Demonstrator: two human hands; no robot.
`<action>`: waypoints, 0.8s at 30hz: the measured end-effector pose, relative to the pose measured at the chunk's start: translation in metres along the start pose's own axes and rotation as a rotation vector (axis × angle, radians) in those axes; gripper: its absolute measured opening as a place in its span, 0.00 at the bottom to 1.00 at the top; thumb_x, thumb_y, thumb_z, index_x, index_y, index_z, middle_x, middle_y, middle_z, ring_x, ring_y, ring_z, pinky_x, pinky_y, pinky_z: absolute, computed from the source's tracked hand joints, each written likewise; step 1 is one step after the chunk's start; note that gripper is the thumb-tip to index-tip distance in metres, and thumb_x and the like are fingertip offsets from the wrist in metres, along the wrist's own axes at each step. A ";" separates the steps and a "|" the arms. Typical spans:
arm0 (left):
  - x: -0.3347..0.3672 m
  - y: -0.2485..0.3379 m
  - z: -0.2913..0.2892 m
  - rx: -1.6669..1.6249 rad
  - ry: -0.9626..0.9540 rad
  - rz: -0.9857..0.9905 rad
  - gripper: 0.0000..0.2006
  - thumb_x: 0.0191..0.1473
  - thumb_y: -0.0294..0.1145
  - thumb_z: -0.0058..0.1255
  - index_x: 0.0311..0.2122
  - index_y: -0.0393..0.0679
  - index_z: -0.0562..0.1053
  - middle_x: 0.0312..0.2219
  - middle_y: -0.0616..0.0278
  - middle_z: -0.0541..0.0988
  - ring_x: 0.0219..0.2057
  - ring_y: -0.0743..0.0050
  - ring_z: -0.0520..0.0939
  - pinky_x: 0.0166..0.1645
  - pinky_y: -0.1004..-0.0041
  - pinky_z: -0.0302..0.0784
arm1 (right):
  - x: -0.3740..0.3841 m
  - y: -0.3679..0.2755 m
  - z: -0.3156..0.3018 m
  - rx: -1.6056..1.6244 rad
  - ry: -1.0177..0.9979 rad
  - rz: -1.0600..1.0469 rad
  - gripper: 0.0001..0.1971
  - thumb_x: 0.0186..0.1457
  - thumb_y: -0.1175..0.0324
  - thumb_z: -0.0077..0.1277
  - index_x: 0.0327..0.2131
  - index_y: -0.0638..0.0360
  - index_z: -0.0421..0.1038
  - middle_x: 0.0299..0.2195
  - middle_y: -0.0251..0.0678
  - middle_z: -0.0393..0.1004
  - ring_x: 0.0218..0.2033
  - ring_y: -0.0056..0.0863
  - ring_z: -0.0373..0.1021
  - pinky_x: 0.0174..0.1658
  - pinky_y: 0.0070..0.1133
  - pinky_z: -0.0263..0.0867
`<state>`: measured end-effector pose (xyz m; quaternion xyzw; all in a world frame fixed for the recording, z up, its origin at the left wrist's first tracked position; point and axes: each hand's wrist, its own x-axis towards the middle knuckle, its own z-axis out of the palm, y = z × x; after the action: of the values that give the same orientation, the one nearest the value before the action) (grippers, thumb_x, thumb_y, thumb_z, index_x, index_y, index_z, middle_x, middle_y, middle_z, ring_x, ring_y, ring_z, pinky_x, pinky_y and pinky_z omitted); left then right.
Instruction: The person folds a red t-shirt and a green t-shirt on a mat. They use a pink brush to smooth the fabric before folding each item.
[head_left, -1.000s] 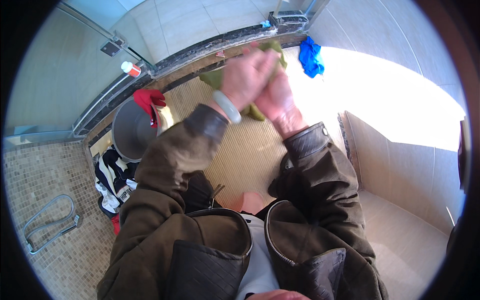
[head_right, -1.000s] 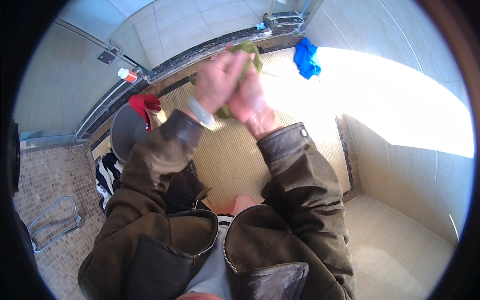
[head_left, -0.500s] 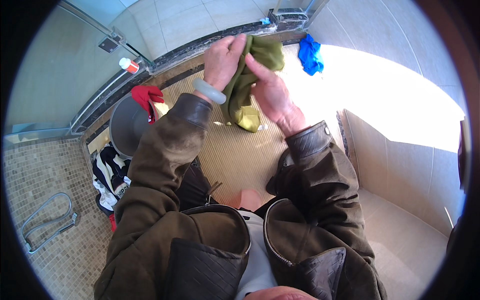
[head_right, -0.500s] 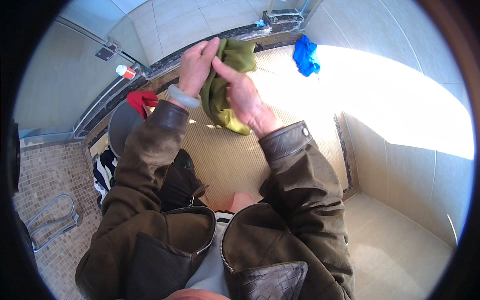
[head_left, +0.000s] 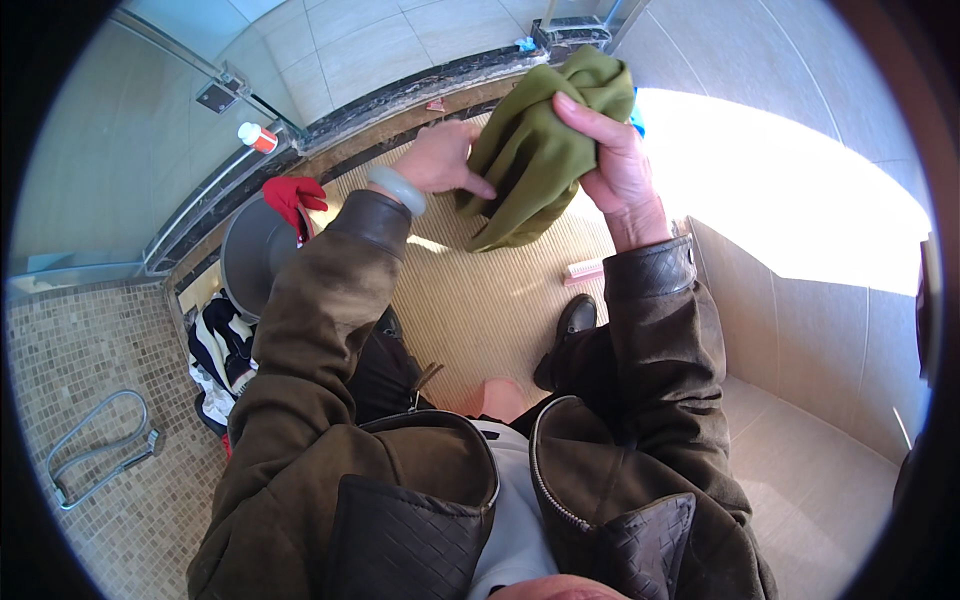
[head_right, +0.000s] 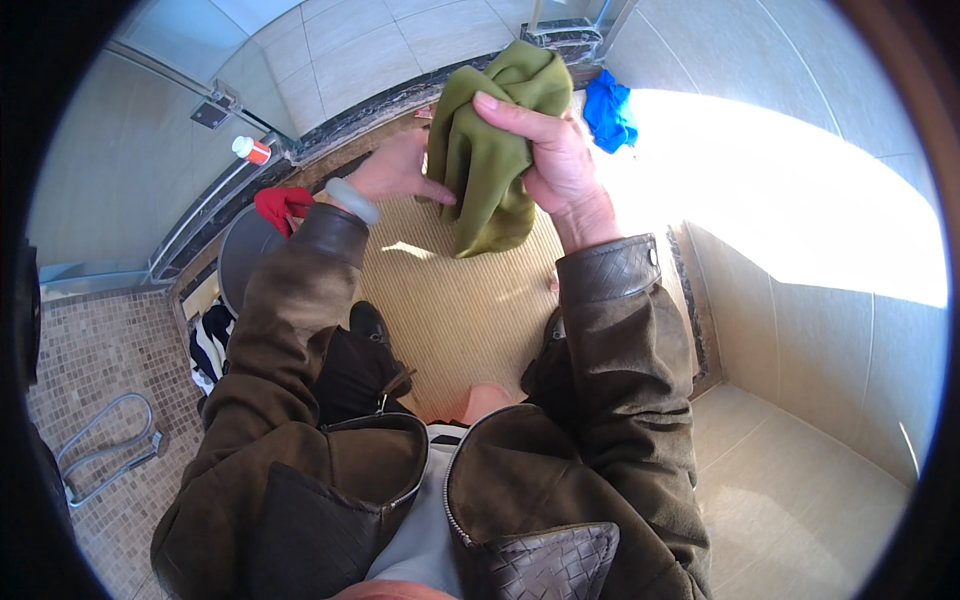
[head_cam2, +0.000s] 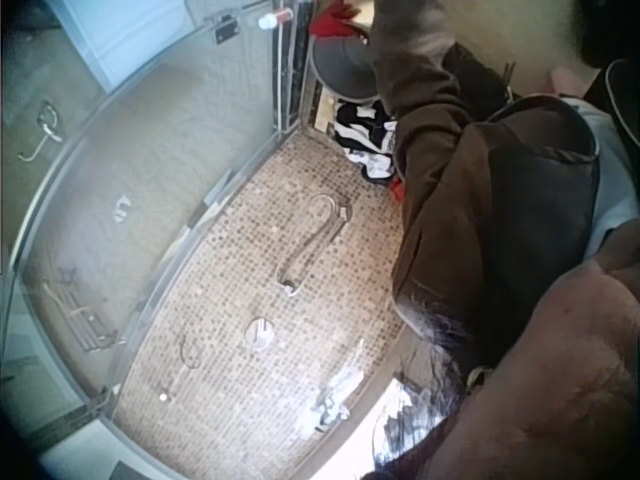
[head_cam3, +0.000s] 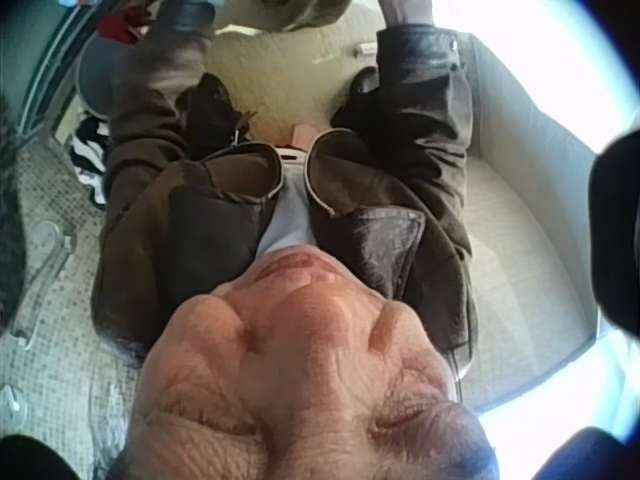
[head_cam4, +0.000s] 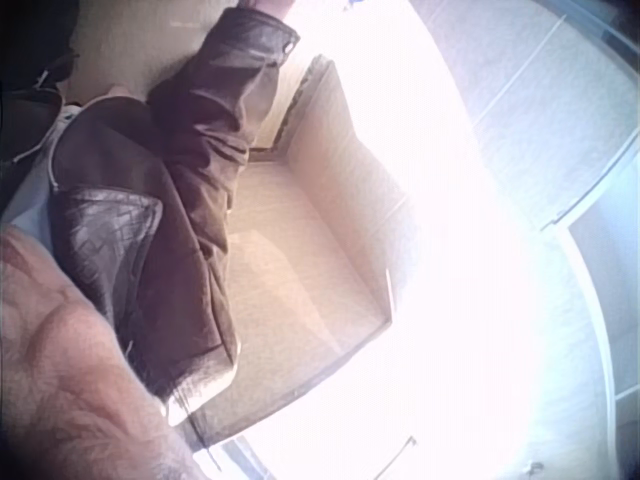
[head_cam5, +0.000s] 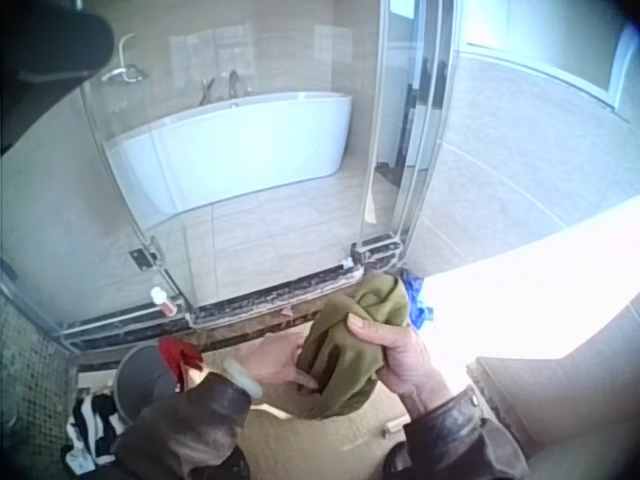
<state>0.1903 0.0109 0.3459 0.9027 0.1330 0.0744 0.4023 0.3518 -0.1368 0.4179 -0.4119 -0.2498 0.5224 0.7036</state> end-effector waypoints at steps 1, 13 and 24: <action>-0.003 -0.006 0.006 0.182 -0.018 -0.024 0.30 0.38 0.45 0.70 0.46 0.39 0.75 0.36 0.56 0.81 0.40 0.61 0.80 0.46 0.68 0.72 | -0.002 -0.005 0.000 0.032 -0.014 -0.018 0.23 0.53 0.70 0.59 0.51 0.64 0.66 0.47 0.41 0.73 0.48 0.32 0.72 0.53 0.28 0.68; 0.009 0.028 -0.013 -1.069 0.510 -0.039 0.14 0.55 0.30 0.53 0.46 0.38 0.71 0.40 0.58 0.78 0.40 0.71 0.79 0.47 0.75 0.74 | 0.018 -0.002 -0.043 0.406 0.211 -0.026 0.23 0.61 0.55 0.50 0.54 0.60 0.65 0.52 0.39 0.71 0.55 0.36 0.65 0.61 0.34 0.59; 0.017 0.049 0.003 -0.172 0.873 -0.319 0.20 0.58 0.49 0.52 0.32 0.39 0.75 0.24 0.53 0.81 0.24 0.67 0.82 0.28 0.68 0.76 | -0.024 0.063 0.058 0.493 0.133 0.267 0.24 0.66 0.51 0.38 0.58 0.54 0.61 0.56 0.36 0.65 0.58 0.33 0.62 0.63 0.32 0.56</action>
<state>0.2163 -0.0173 0.3814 0.7187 0.4199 0.3951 0.3886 0.2653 -0.1339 0.3982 -0.2912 -0.0121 0.6270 0.7225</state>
